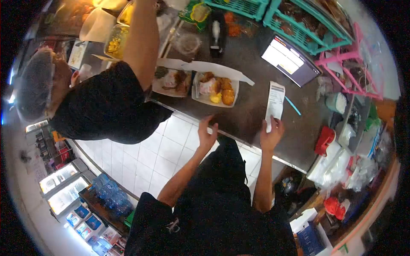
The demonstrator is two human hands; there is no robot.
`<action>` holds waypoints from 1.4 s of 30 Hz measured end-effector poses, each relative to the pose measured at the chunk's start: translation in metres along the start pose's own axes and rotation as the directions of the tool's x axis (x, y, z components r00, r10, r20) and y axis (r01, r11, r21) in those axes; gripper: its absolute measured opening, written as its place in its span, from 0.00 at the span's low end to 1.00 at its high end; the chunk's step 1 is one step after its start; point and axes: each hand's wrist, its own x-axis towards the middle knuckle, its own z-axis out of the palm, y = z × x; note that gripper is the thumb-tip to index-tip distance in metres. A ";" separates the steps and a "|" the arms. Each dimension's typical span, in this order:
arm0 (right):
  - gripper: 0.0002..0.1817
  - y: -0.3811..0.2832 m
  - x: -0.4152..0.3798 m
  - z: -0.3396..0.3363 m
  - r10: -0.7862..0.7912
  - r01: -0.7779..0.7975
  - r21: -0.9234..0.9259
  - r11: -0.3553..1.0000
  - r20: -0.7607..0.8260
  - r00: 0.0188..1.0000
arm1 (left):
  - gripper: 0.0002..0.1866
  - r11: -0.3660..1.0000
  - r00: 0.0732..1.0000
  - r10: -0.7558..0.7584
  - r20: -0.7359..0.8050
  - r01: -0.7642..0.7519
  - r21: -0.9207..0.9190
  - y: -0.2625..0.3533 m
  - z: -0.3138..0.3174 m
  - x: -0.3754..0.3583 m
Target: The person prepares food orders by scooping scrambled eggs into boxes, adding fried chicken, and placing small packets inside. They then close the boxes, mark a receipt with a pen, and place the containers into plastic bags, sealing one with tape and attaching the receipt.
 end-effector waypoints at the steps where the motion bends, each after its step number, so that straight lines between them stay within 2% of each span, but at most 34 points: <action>1: 0.22 -0.012 0.007 0.022 -0.065 0.063 0.132 0.989 0.015 0.998 | 0.21 0.991 0.989 -0.131 -0.073 0.128 -0.045 0.013 -0.014 0.014; 2: 0.25 -0.048 0.017 0.029 0.043 -0.116 0.414 0.903 0.181 0.982 | 0.21 0.992 0.988 -0.125 -0.092 0.122 -0.041 0.008 -0.016 0.022; 4: 0.24 -0.093 0.028 0.058 0.019 -0.132 0.395 0.909 0.277 0.961 | 0.21 0.919 0.889 -0.338 -0.309 0.242 -0.310 -0.012 -0.010 0.042; 5: 0.24 -0.094 0.030 0.075 -0.012 -0.106 0.417 0.903 0.269 0.963 | 0.21 0.906 0.869 -0.379 -0.319 0.277 -0.321 -0.015 -0.011 0.053; 6: 0.20 -0.094 0.032 0.089 -0.093 -0.001 0.324 0.946 0.273 0.958 | 0.21 0.913 0.864 -0.363 -0.349 0.255 -0.320 -0.016 -0.013 0.060; 7: 0.17 -0.093 0.035 0.101 -0.170 0.107 0.227 0.968 0.277 0.946 | 0.20 0.918 0.872 -0.368 -0.322 0.285 -0.277 -0.009 -0.018 0.069; 8: 0.15 -0.092 0.034 0.104 -0.209 0.154 0.286 0.946 0.175 0.962 | 0.19 0.920 0.880 -0.374 -0.294 0.313 -0.234 -0.004 -0.022 0.077; 9: 0.13 -0.088 0.030 0.099 -0.238 0.201 0.338 0.920 0.072 0.969 | 0.18 0.903 0.886 -0.398 -0.239 0.333 -0.272 -0.004 -0.023 0.080; 10: 0.12 -0.080 0.025 0.091 -0.230 0.185 0.311 0.932 0.115 0.966 | 0.17 0.882 0.889 -0.423 -0.175 0.359 -0.306 -0.011 -0.020 0.076; 12: 0.12 -0.044 0.010 0.074 -0.221 0.172 0.287 0.942 0.148 0.964 | 0.16 0.850 0.900 -0.428 0.080 0.431 -0.302 -0.042 -0.011 0.063; 14: 0.16 0.015 -0.009 0.068 -0.137 0.054 0.276 0.960 0.292 0.947 | 0.15 0.847 0.839 -0.487 0.242 0.521 -0.105 -0.022 -0.017 0.054; 15: 0.19 0.028 -0.015 0.067 -0.096 -0.003 0.261 0.965 0.366 0.926 | 0.16 0.860 0.862 -0.437 0.258 0.485 -0.162 -0.012 -0.017 0.048; 16: 0.20 0.021 -0.013 0.041 0.078 -0.244 0.267 0.932 0.511 0.856 | 0.17 0.866 0.881 -0.389 0.270 0.449 -0.218 -0.004 -0.016 0.043; 18: 0.20 0.023 -0.011 0.018 0.142 -0.496 0.443 0.747 0.623 0.769 | 0.19 0.874 0.875 -0.376 0.303 0.444 -0.197 0.004 -0.015 0.041; 20: 0.17 0.028 -0.014 0.032 0.181 -0.496 0.419 0.760 0.597 0.782 | 0.19 0.942 0.933 -0.264 0.246 0.303 -0.140 0.003 -0.008 0.035; 21: 0.15 0.034 -0.019 0.036 0.223 -0.496 0.396 0.773 0.563 0.796 | 0.18 0.896 0.875 -0.367 0.316 0.423 -0.132 0.001 -0.009 0.039; 22: 0.15 0.028 -0.016 0.034 0.213 -0.447 0.367 0.816 0.528 0.822 | 0.17 0.866 0.864 -0.381 0.330 0.458 -0.200 -0.001 -0.013 0.045; 23: 0.21 0.049 -0.013 0.043 0.110 -0.260 0.274 0.926 0.462 0.880 | 0.17 0.824 0.844 -0.397 0.361 0.501 -0.265 -0.004 -0.015 0.049; 24: 0.23 0.032 -0.005 0.020 0.017 -0.093 0.207 0.974 0.341 0.940 | 0.18 0.877 0.883 -0.347 0.317 0.425 -0.224 -0.031 -0.008 0.047; 25: 0.25 -0.003 0.011 -0.012 0.226 -0.268 0.068 0.961 0.362 0.904 | 0.20 0.776 0.829 -0.386 0.404 0.529 -0.345 -0.056 0.004 0.045; 26: 0.27 0.018 0.016 -0.005 0.048 -0.052 0.065 0.997 0.074 0.996 | 0.23 0.898 0.916 -0.260 0.304 0.345 -0.272 -0.044 -0.005 0.052; 27: 0.27 0.013 0.029 -0.014 0.068 -0.064 0.115 0.991 -0.034 0.997 | 0.25 0.892 0.945 -0.198 0.261 0.284 -0.350 -0.024 -0.019 0.061; 28: 0.27 -0.016 0.046 -0.039 0.068 -0.068 0.267 0.961 0.010 0.998 | 0.28 0.979 0.996 -0.086 0.036 0.091 -0.185 0.003 -0.029 0.074; 29: 0.25 -0.044 0.059 -0.059 -0.029 0.024 0.246 0.969 0.016 0.999 | 0.27 0.997 0.995 0.071 -0.065 -0.073 -0.028 0.042 -0.047 0.094; 30: 0.23 -0.055 0.071 -0.069 -0.134 0.124 0.233 0.964 0.025 0.991 | 0.27 0.963 0.957 0.247 -0.150 -0.226 0.144 0.064 -0.057 0.112; 31: 0.18 -0.043 0.078 -0.061 -0.260 0.242 0.194 0.951 0.068 0.963 | 0.27 0.965 0.960 0.245 -0.136 -0.228 0.130 0.055 -0.053 0.124; 32: 0.14 -0.033 0.081 -0.053 -0.382 0.361 0.165 0.918 0.119 0.916 | 0.24 0.940 0.952 0.306 -0.002 -0.302 0.160 0.041 -0.050 0.135; 33: 0.08 -0.039 0.078 -0.052 -0.309 0.284 0.164 0.945 0.148 0.940 | 0.21 0.908 0.925 0.358 0.129 -0.377 0.182 0.030 -0.048 0.139; 34: 0.08 -0.037 0.073 -0.052 -0.304 0.280 0.160 0.946 0.150 0.941 | 0.21 0.909 0.925 0.357 0.134 -0.376 0.178 0.027 -0.050 0.137; 36: 0.07 -0.030 0.055 -0.051 -0.294 0.282 0.117 0.952 0.101 0.950 | 0.19 0.961 0.934 0.214 0.286 -0.255 0.111 0.022 -0.051 0.128; 38: 0.10 -0.017 0.027 -0.037 -0.252 0.240 0.122 0.963 0.091 0.963 | 0.15 0.962 0.932 0.221 0.288 -0.257 0.096 0.018 -0.046 0.108; 40: 0.18 -0.007 0.001 -0.015 -0.169 0.162 0.219 0.962 0.012 0.986 | 0.14 0.962 0.950 0.162 0.266 -0.212 0.171 0.013 -0.036 0.088; 42: 0.24 -0.009 -0.017 0.001 -0.061 0.046 0.337 0.940 0.032 0.998 | 0.16 0.956 0.943 0.215 0.255 -0.256 0.141 0.020 -0.029 0.085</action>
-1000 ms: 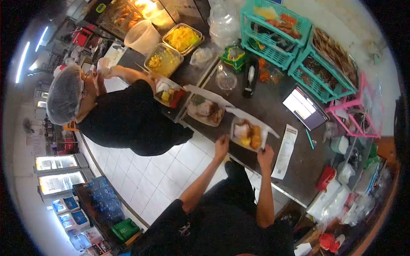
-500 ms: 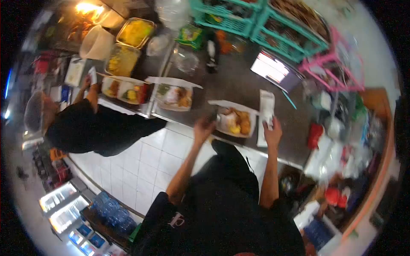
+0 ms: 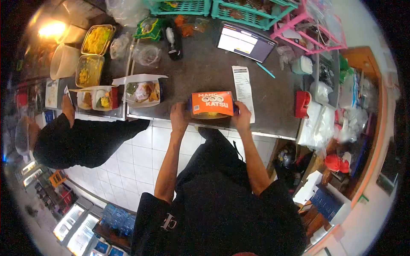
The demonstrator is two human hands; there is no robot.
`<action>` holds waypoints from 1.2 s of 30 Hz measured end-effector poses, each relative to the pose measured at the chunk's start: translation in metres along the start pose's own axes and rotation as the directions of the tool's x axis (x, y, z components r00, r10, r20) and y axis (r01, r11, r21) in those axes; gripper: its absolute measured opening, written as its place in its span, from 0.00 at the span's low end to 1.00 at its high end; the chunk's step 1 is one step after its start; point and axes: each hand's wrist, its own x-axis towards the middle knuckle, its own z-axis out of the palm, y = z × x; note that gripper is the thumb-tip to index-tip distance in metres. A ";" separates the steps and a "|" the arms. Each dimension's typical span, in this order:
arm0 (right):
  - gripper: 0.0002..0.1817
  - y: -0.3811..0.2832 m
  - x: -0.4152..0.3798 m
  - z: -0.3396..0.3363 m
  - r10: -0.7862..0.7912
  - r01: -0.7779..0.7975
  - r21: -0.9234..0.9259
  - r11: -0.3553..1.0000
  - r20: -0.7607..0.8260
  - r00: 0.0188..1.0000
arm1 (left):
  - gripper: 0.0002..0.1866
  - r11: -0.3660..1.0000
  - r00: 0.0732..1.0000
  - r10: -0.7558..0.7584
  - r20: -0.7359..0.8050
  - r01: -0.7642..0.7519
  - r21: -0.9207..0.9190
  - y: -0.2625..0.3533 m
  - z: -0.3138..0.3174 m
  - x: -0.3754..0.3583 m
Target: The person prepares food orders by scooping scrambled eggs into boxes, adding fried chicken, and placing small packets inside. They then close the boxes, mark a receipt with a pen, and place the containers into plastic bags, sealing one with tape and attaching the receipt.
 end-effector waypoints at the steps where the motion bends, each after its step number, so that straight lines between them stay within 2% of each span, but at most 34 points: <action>1: 0.25 -0.002 -0.002 0.004 -0.041 0.038 -0.057 0.998 -0.041 0.998 | 0.18 1.000 0.997 0.025 -0.076 -0.025 -0.005 0.008 0.000 0.005; 2: 0.25 -0.003 -0.002 0.004 -0.031 0.028 -0.062 0.998 -0.054 0.998 | 0.20 0.999 0.987 0.048 -0.151 -0.049 -0.008 0.015 0.000 0.009; 4: 0.25 -0.003 -0.001 0.005 -0.029 0.024 -0.085 0.996 -0.058 0.998 | 0.21 0.999 0.995 0.044 -0.092 -0.044 0.002 0.010 -0.001 0.011; 5: 0.21 0.001 0.002 0.012 -0.114 0.097 -0.130 0.987 -0.133 0.985 | 0.20 0.999 0.999 0.029 -0.029 -0.028 0.040 0.007 -0.002 0.011; 6: 0.21 0.002 0.000 0.017 -0.108 0.089 -0.131 0.987 -0.147 0.983 | 0.20 0.997 0.999 0.015 0.029 -0.018 0.080 0.004 -0.002 0.012; 7: 0.19 -0.001 0.000 0.021 0.031 -0.036 -0.043 0.998 -0.120 0.992 | 0.19 0.986 0.998 -0.033 0.053 0.024 0.167 -0.019 0.017 0.002; 8: 0.16 -0.001 0.000 0.023 0.167 -0.163 0.042 0.986 -0.086 0.982 | 0.19 0.987 0.998 -0.012 0.066 0.001 0.162 -0.025 0.029 -0.003; 9: 0.15 0.007 0.001 0.029 0.127 -0.111 0.128 0.986 -0.123 0.984 | 0.18 0.998 0.997 -0.062 -0.047 0.062 -0.004 -0.027 0.039 -0.008; 10: 0.15 0.001 0.004 0.021 0.135 -0.118 0.124 0.985 -0.141 0.981 | 0.18 0.978 0.980 -0.135 -0.146 0.109 -0.176 -0.025 0.044 -0.012; 11: 0.15 -0.012 0.008 0.009 0.176 -0.160 0.144 0.977 -0.107 0.979 | 0.17 0.868 0.926 -0.379 0.005 0.357 -0.345 0.010 0.024 -0.007; 12: 0.15 -0.022 0.008 0.001 0.218 -0.205 0.162 0.965 -0.067 0.974 | 0.17 0.869 0.928 -0.372 0.018 0.355 -0.344 0.012 0.027 -0.008; 14: 0.15 -0.019 0.005 0.005 0.188 -0.168 0.187 0.968 -0.098 0.977 | 0.15 0.698 0.883 -0.469 -0.014 0.361 -0.619 0.014 0.034 -0.009; 15: 0.15 -0.017 0.004 0.012 0.211 -0.198 0.130 0.972 -0.094 0.973 | 0.14 0.716 0.894 -0.441 -0.076 0.299 -0.631 0.007 0.043 -0.012; 16: 0.15 -0.015 0.004 0.017 0.233 -0.226 0.075 0.971 -0.094 0.968 | 0.14 0.718 0.902 -0.427 -0.068 0.292 -0.632 0.009 0.044 -0.014; 18: 0.14 -0.022 0.003 0.017 0.268 -0.257 0.095 0.962 -0.122 0.956 | 0.14 0.895 0.957 -0.227 -0.179 0.133 -0.425 0.011 0.043 -0.018; 19: 0.15 -0.022 0.002 0.016 0.243 -0.224 0.151 0.963 -0.122 0.962 | 0.15 0.876 0.956 -0.279 -0.095 0.213 -0.432 -0.008 0.051 -0.024; 20: 0.16 -0.018 0.003 0.017 0.217 -0.189 0.207 0.960 -0.122 0.969 | 0.15 0.879 0.959 -0.267 -0.093 0.203 -0.432 -0.013 0.051 -0.025; 21: 0.17 -0.011 0.004 0.018 0.187 -0.177 0.106 0.979 -0.090 0.978 | 0.15 0.811 0.932 -0.363 0.006 0.319 -0.490 -0.018 0.050 -0.028; 22: 0.17 -0.006 0.005 0.016 0.195 -0.184 0.108 0.977 -0.099 0.976 | 0.15 0.728 0.887 -0.447 0.113 0.435 -0.530 -0.014 0.047 -0.029; 23: 0.16 -0.002 0.006 0.013 0.117 -0.113 0.067 0.991 -0.059 0.991 | 0.20 0.696 0.887 -0.414 0.205 0.453 -0.557 -0.012 0.042 -0.029; 24: 0.16 0.003 0.008 0.011 0.037 -0.036 0.029 0.999 -0.014 0.999 | 0.20 0.698 0.889 -0.408 0.209 0.452 -0.555 -0.007 0.041 -0.030; 25: 0.16 0.006 0.011 0.007 0.039 -0.038 0.033 0.999 -0.014 0.999 | 0.20 0.647 0.889 -0.398 0.228 0.447 -0.617 -0.007 0.039 -0.033; 26: 0.16 0.008 0.014 0.004 0.105 -0.110 0.073 0.991 0.067 0.992 | 0.21 0.593 0.889 -0.391 0.240 0.442 -0.673 -0.009 0.035 -0.036; 27: 0.15 0.008 0.017 0.005 0.163 -0.181 0.110 0.977 0.154 0.974 | 0.21 0.600 0.888 -0.399 0.230 0.442 -0.667 -0.012 0.030 -0.035; 28: 0.17 0.012 0.020 0.011 0.302 -0.336 0.170 0.926 0.199 0.932 | 0.22 0.573 0.867 -0.368 0.335 0.496 -0.653 -0.016 0.025 -0.033; 30: 0.22 -0.032 0.045 -0.026 0.484 -0.549 0.084 0.831 0.375 0.791 | 0.27 0.520 0.793 -0.294 0.534 0.601 -0.607 -0.023 0.015 -0.027; 31: 0.28 -0.022 0.047 -0.019 0.436 -0.478 0.041 0.877 0.350 0.829 | 0.33 0.582 0.769 -0.285 0.573 0.614 -0.533 -0.019 0.009 -0.022; 32: 0.28 -0.020 0.049 -0.015 0.429 -0.474 0.044 0.879 0.359 0.829 | 0.39 0.642 0.742 -0.276 0.610 0.615 -0.458 -0.014 0.003 -0.017; 34: 0.27 -0.021 0.053 -0.007 0.381 -0.373 -0.089 0.924 0.314 0.869 | 0.37 0.478 0.705 -0.423 0.570 0.708 -0.520 0.005 0.006 -0.013; 35: 0.24 -0.019 0.050 0.000 0.365 -0.340 -0.134 0.931 0.296 0.883 | 0.33 0.523 0.694 -0.454 0.559 0.715 -0.464 0.007 0.012 -0.005; 36: 0.24 -0.017 0.048 0.005 0.353 -0.328 -0.133 0.935 0.301 0.886 | 0.33 0.522 0.700 -0.458 0.548 0.711 -0.472 0.005 0.015 -0.003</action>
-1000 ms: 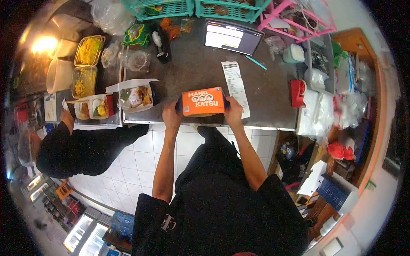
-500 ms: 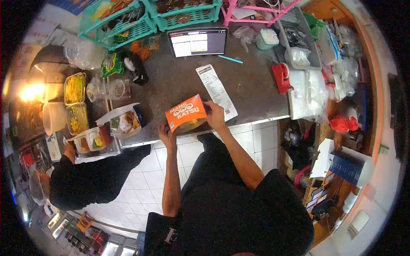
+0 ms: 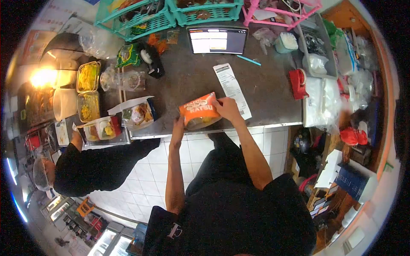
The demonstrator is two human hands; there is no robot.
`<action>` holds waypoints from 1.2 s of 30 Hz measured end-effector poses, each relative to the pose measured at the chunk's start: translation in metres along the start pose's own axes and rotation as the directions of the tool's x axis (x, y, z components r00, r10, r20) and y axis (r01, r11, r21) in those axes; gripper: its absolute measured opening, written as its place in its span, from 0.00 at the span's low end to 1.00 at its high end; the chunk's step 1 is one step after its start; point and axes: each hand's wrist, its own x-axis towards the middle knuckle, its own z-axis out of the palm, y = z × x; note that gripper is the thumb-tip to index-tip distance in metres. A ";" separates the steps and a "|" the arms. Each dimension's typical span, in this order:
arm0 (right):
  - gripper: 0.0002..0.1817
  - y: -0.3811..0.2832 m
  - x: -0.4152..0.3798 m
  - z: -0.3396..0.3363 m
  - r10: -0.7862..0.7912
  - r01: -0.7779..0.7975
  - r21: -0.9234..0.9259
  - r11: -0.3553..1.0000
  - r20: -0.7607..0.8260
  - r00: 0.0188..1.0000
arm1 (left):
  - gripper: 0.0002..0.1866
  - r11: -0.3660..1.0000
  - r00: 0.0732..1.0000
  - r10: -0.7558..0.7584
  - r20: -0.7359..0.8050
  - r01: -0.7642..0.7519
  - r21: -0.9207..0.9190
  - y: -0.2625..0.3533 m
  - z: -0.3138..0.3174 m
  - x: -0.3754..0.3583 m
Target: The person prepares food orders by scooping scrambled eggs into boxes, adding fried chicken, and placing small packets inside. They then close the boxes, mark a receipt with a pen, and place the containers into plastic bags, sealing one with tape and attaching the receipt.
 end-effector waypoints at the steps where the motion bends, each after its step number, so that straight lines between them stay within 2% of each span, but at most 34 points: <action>1: 0.22 0.007 0.000 0.007 -0.024 0.023 -0.045 0.999 -0.022 0.999 | 0.31 0.990 1.000 0.023 0.018 -0.026 0.138 -0.008 -0.002 0.006; 2: 0.19 0.008 -0.004 0.011 -0.048 0.044 -0.089 0.995 -0.042 0.998 | 0.30 0.960 0.998 0.041 0.037 -0.049 0.274 -0.007 0.000 0.006; 3: 0.15 0.007 -0.009 0.017 -0.057 0.051 -0.052 0.997 -0.119 0.991 | 0.26 0.925 0.981 0.190 -0.045 -0.163 0.343 -0.009 0.006 0.001; 4: 0.15 0.006 -0.012 0.021 -0.065 0.059 -0.055 0.997 -0.117 0.991 | 0.26 0.926 0.980 0.195 -0.051 -0.166 0.340 -0.010 0.011 -0.003; 6: 0.15 0.005 -0.017 0.026 -0.015 0.016 0.002 1.000 -0.155 0.988 | 0.21 0.749 0.902 0.414 -0.125 -0.260 0.610 -0.009 0.020 -0.007; 7: 0.15 0.002 -0.023 0.028 -0.051 0.053 0.005 0.999 -0.189 0.981 | 0.17 0.648 0.831 0.546 -0.107 -0.337 0.683 -0.025 0.019 0.000; 8: 0.15 -0.002 -0.029 0.034 -0.033 0.035 0.003 0.999 -0.203 0.979 | 0.17 0.645 0.835 0.543 -0.085 -0.350 0.679 -0.027 0.021 0.000; 10: 0.17 -0.005 -0.036 0.046 0.021 -0.056 -0.123 0.991 -0.272 0.962 | 0.13 0.676 0.769 0.602 -0.217 -0.346 0.650 -0.032 0.025 0.003; 11: 0.17 0.000 -0.037 0.051 0.044 -0.082 -0.126 0.989 -0.278 0.960 | 0.11 0.725 0.823 0.551 -0.137 -0.390 0.568 -0.022 0.021 0.001; 12: 0.19 0.005 -0.037 0.056 0.014 -0.044 -0.096 0.994 -0.297 0.955 | 0.12 0.704 0.806 0.559 -0.195 -0.337 0.625 -0.018 0.027 -0.004; 14: 0.22 0.000 -0.038 0.053 -0.011 -0.008 -0.056 0.998 -0.324 0.946 | 0.20 0.710 0.840 0.496 -0.219 -0.248 0.659 -0.011 0.030 -0.006; 15: 0.25 -0.010 -0.039 0.045 -0.102 0.043 -0.184 0.982 -0.324 0.941 | 0.20 0.702 0.841 0.500 -0.209 -0.252 0.666 -0.004 0.030 -0.008; 16: 0.28 -0.023 -0.039 0.034 -0.192 0.091 -0.310 0.946 -0.313 0.930 | 0.25 0.506 0.783 0.618 -0.074 -0.324 0.799 0.011 0.035 -0.015; 17: 0.32 -0.028 -0.035 0.028 -0.265 0.173 -0.360 0.917 -0.224 0.938 | 0.31 0.280 0.714 0.695 0.082 -0.374 0.884 0.018 0.037 -0.016; 18: 0.32 -0.023 -0.030 0.029 -0.254 0.164 -0.350 0.922 -0.229 0.940 | 0.31 0.270 0.717 0.691 0.094 -0.376 0.886 0.016 0.036 -0.011; 20: 0.33 -0.009 -0.026 0.027 -0.519 0.468 -0.368 0.803 -0.047 0.854 | 0.38 0.015 0.787 0.522 0.329 -0.395 0.919 0.006 0.030 0.001; 21: 0.33 -0.002 -0.025 0.026 -0.517 0.496 -0.279 0.822 -0.002 0.856 | 0.39 0.087 0.793 0.481 0.374 -0.467 0.880 0.002 0.023 0.004; 22: 0.33 0.001 -0.022 0.024 -0.510 0.490 -0.276 0.827 -0.003 0.860 | 0.39 0.086 0.795 0.474 0.379 -0.470 0.879 0.007 0.021 0.005; 24: 0.36 0.005 -0.022 0.021 -0.529 0.521 -0.307 0.797 0.064 0.846 | 0.41 0.002 0.786 0.403 0.469 -0.513 0.859 0.030 0.019 -0.006; 25: 0.36 0.005 -0.018 0.008 -0.528 0.519 -0.311 0.796 0.060 0.847 | 0.47 0.054 0.800 0.346 0.490 -0.538 0.841 0.041 0.013 -0.008; 26: 0.37 0.006 -0.017 -0.011 -0.552 0.585 -0.264 0.767 0.193 0.811 | 0.47 0.057 0.797 0.347 0.493 -0.543 0.838 0.048 0.007 -0.004; 27: 0.39 0.006 -0.019 -0.020 -0.569 0.642 -0.200 0.740 0.323 0.757 | 0.50 0.070 0.772 0.302 0.560 -0.604 0.794 0.054 -0.002 -0.001; 28: 0.39 0.007 -0.018 -0.021 -0.565 0.639 -0.203 0.742 0.323 0.759 | 0.53 0.085 0.735 0.261 0.625 -0.663 0.744 0.058 -0.008 0.004; 29: 0.40 0.008 -0.016 -0.021 -0.583 0.661 -0.202 0.723 0.336 0.740 | 0.54 0.025 0.740 0.259 0.621 -0.648 0.761 0.057 -0.009 0.010; 31: 0.42 0.010 -0.012 -0.021 -0.594 0.676 -0.203 0.709 0.345 0.726 | 0.53 0.027 0.724 0.274 0.633 -0.664 0.747 0.057 -0.010 0.014; 34: 0.40 0.014 -0.006 -0.019 -0.637 0.699 -0.165 0.696 0.308 0.706 | 0.50 -0.007 0.696 0.294 0.656 -0.684 0.729 0.059 -0.011 0.016; 36: 0.35 0.012 -0.003 -0.022 -0.623 0.667 -0.054 0.743 0.310 0.719 | 0.49 -0.046 0.681 0.300 0.667 -0.689 0.724 0.061 -0.013 0.016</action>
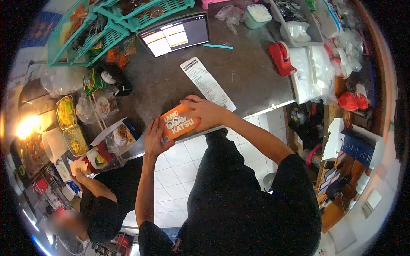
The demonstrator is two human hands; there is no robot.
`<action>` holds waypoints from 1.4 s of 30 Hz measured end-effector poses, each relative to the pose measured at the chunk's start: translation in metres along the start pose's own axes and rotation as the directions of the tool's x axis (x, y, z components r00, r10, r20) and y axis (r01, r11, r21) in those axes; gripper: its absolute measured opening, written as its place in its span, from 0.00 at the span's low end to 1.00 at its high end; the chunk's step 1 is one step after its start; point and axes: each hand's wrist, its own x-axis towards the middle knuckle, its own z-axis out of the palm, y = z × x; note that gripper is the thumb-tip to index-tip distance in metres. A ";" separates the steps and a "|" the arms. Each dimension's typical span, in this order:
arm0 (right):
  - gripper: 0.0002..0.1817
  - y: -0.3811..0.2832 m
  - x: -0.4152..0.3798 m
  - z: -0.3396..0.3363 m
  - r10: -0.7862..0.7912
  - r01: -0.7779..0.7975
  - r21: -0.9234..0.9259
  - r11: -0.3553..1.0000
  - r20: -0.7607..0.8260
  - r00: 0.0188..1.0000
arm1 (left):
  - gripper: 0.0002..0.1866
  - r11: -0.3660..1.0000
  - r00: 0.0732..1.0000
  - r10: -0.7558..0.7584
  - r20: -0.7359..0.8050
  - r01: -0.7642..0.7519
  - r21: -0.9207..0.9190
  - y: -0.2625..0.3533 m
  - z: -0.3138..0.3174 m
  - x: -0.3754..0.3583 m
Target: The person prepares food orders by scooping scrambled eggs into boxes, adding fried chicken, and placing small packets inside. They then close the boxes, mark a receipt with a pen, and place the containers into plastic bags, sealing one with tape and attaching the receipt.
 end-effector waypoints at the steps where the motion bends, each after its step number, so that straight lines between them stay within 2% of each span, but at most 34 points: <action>1: 0.35 0.002 -0.001 0.002 0.004 -0.004 0.002 1.000 -0.004 1.000 | 0.47 0.999 1.000 -0.008 -0.009 0.007 -0.036 -0.001 -0.001 -0.001; 3: 0.30 0.003 -0.007 0.011 -0.030 0.029 -0.007 1.000 -0.075 0.997 | 0.45 0.997 1.000 -0.017 -0.009 0.016 -0.073 0.001 0.000 -0.006; 4: 0.30 0.002 -0.012 0.019 -0.027 0.027 -0.005 1.000 -0.076 0.997 | 0.40 0.989 0.996 -0.001 -0.088 -0.011 -0.145 0.004 0.004 -0.008; 5: 0.28 0.000 -0.020 0.030 0.000 0.005 0.028 1.000 -0.181 0.984 | 0.36 0.976 0.986 0.007 -0.168 -0.043 -0.214 0.008 0.010 -0.010; 6: 0.27 -0.003 -0.028 0.041 0.028 -0.011 0.064 0.998 -0.282 0.959 | 0.36 0.976 0.986 0.006 -0.167 -0.042 -0.213 0.013 0.021 -0.014; 8: 0.26 -0.010 -0.042 0.065 0.110 -0.066 0.143 0.988 -0.320 0.941 | 0.30 0.949 0.918 -0.133 -0.374 0.009 -0.314 0.030 0.055 -0.026; 9: 0.28 -0.008 -0.047 0.077 0.151 -0.102 0.158 0.982 -0.337 0.929 | 0.30 0.927 0.896 -0.235 -0.378 0.089 -0.365 0.042 0.065 -0.028; 12: 0.31 -0.023 -0.053 0.076 0.251 -0.185 0.216 0.959 -0.334 0.909 | 0.35 0.921 0.892 -0.286 -0.350 0.155 -0.357 0.060 0.069 -0.032; 13: 0.33 -0.027 -0.054 0.070 0.309 -0.235 0.248 0.940 -0.326 0.893 | 0.37 0.957 0.919 -0.253 -0.301 0.192 -0.219 0.061 0.067 -0.032; 14: 0.36 -0.023 -0.058 0.070 0.268 -0.235 0.151 0.960 -0.267 0.926 | 0.39 0.976 0.943 -0.218 -0.252 0.204 -0.079 0.060 0.066 -0.033; 16: 0.33 -0.023 -0.067 0.038 0.222 -0.213 0.119 0.970 -0.065 0.973 | 0.34 0.983 0.986 -0.092 -0.141 0.112 0.143 0.047 0.079 -0.033; 17: 0.31 -0.014 -0.077 0.028 0.156 -0.137 0.179 0.974 -0.100 0.983 | 0.32 0.990 0.983 -0.019 -0.180 0.044 0.135 0.040 0.078 -0.026; 18: 0.28 -0.001 -0.091 0.015 0.355 -0.308 0.265 0.914 -0.150 0.923 | 0.29 0.991 0.975 0.043 -0.219 -0.013 0.135 0.035 0.078 -0.022; 19: 0.24 0.017 -0.108 -0.004 0.532 -0.448 0.359 0.819 -0.181 0.827 | 0.26 0.993 0.974 0.028 -0.223 -0.001 0.118 0.040 0.067 -0.018; 20: 0.16 0.053 -0.130 -0.023 0.253 -0.309 0.015 0.951 -0.609 0.752 | 0.26 0.993 0.972 0.024 -0.234 0.003 0.114 0.042 0.064 -0.015; 21: 0.12 0.071 -0.152 -0.049 0.415 -0.578 0.062 0.814 -0.758 0.503 | 0.27 0.995 0.974 0.009 -0.226 0.014 0.100 0.042 0.063 -0.015; 22: 0.10 0.084 -0.170 -0.091 0.343 -0.686 0.087 0.723 -0.906 0.247 | 0.27 0.996 0.977 -0.004 -0.215 0.023 0.087 0.044 0.062 -0.015; 23: 0.09 0.106 -0.195 -0.123 0.326 -0.742 0.153 0.652 -0.941 0.092 | 0.26 0.999 0.962 -0.004 -0.275 0.014 0.037 0.050 0.057 -0.013; 24: 0.11 0.120 -0.207 -0.153 0.082 -0.849 -0.048 0.526 -0.991 0.107 | 0.26 0.999 0.960 -0.003 -0.279 0.014 0.039 0.052 0.058 -0.013; 26: 0.18 0.178 -0.247 -0.169 0.201 -0.842 -0.117 0.527 -0.945 0.257 | 0.26 0.998 0.959 0.000 -0.282 0.018 0.062 0.050 0.061 -0.011; 27: 0.18 0.192 -0.249 -0.175 0.199 -0.841 -0.114 0.528 -0.947 0.253 | 0.26 0.998 0.959 0.003 -0.284 0.017 0.066 0.048 0.062 -0.011; 28: 0.20 0.203 -0.250 -0.179 0.538 -0.865 0.099 0.492 -0.816 0.212 | 0.27 0.996 0.962 0.018 -0.274 0.007 0.092 0.046 0.064 -0.011; 29: 0.22 0.211 -0.251 -0.181 0.805 -0.880 0.284 0.381 -0.570 0.164 | 0.27 0.993 0.965 0.032 -0.261 -0.001 0.117 0.045 0.065 -0.011; 30: 0.22 0.217 -0.254 -0.182 0.807 -0.879 0.287 0.381 -0.566 0.165 | 0.27 0.993 0.966 0.030 -0.258 0.001 0.120 0.044 0.065 -0.012; 32: 0.18 0.232 -0.265 -0.178 0.836 -0.723 0.489 0.489 -0.498 0.228 | 0.26 0.992 0.961 0.047 -0.274 -0.013 0.124 0.046 0.063 -0.011; 34: 0.10 0.247 -0.280 -0.161 0.599 -0.639 0.393 0.661 -0.790 0.135 | 0.25 0.994 0.961 0.013 -0.275 0.017 0.107 0.049 0.062 -0.010; 35: 0.11 0.228 -0.285 -0.162 0.601 -0.325 0.543 0.774 -0.791 0.110 | 0.25 0.996 0.962 0.018 -0.271 0.006 0.086 0.049 0.061 -0.010; 36: 0.09 0.190 -0.275 -0.169 0.679 -0.215 0.669 0.712 -0.733 -0.035 | 0.26 0.998 0.963 0.015 -0.269 0.003 0.066 0.048 0.059 -0.011; 37: 0.09 0.196 -0.290 -0.159 0.585 -0.283 0.563 0.777 -0.811 -0.007 | 0.26 0.996 0.964 0.006 -0.265 0.016 0.084 0.049 0.059 -0.011; 38: 0.09 0.179 -0.290 -0.155 0.630 -0.339 0.597 0.727 -0.776 -0.015 | 0.26 0.996 0.958 0.015 -0.286 0.009 0.084 0.051 0.057 -0.010; 39: 0.12 0.180 -0.298 -0.144 0.657 -0.417 0.575 0.704 -0.750 0.075 | 0.26 0.998 0.955 -0.005 -0.296 0.025 0.061 0.054 0.057 -0.010; 40: 0.15 0.184 -0.303 -0.133 0.687 -0.395 0.600 0.696 -0.716 0.122 | 0.26 0.998 0.951 -0.024 -0.309 0.039 0.044 0.055 0.057 -0.010; 41: 0.17 0.182 -0.305 -0.130 0.669 -0.621 0.450 0.643 -0.725 0.167 | 0.26 0.996 0.946 -0.053 -0.321 0.074 0.053 0.054 0.056 -0.010; 42: 0.18 0.204 -0.311 -0.115 0.592 -0.593 0.400 0.699 -0.788 0.166 | 0.26 0.997 0.945 -0.032 -0.324 0.054 0.057 0.054 0.054 -0.009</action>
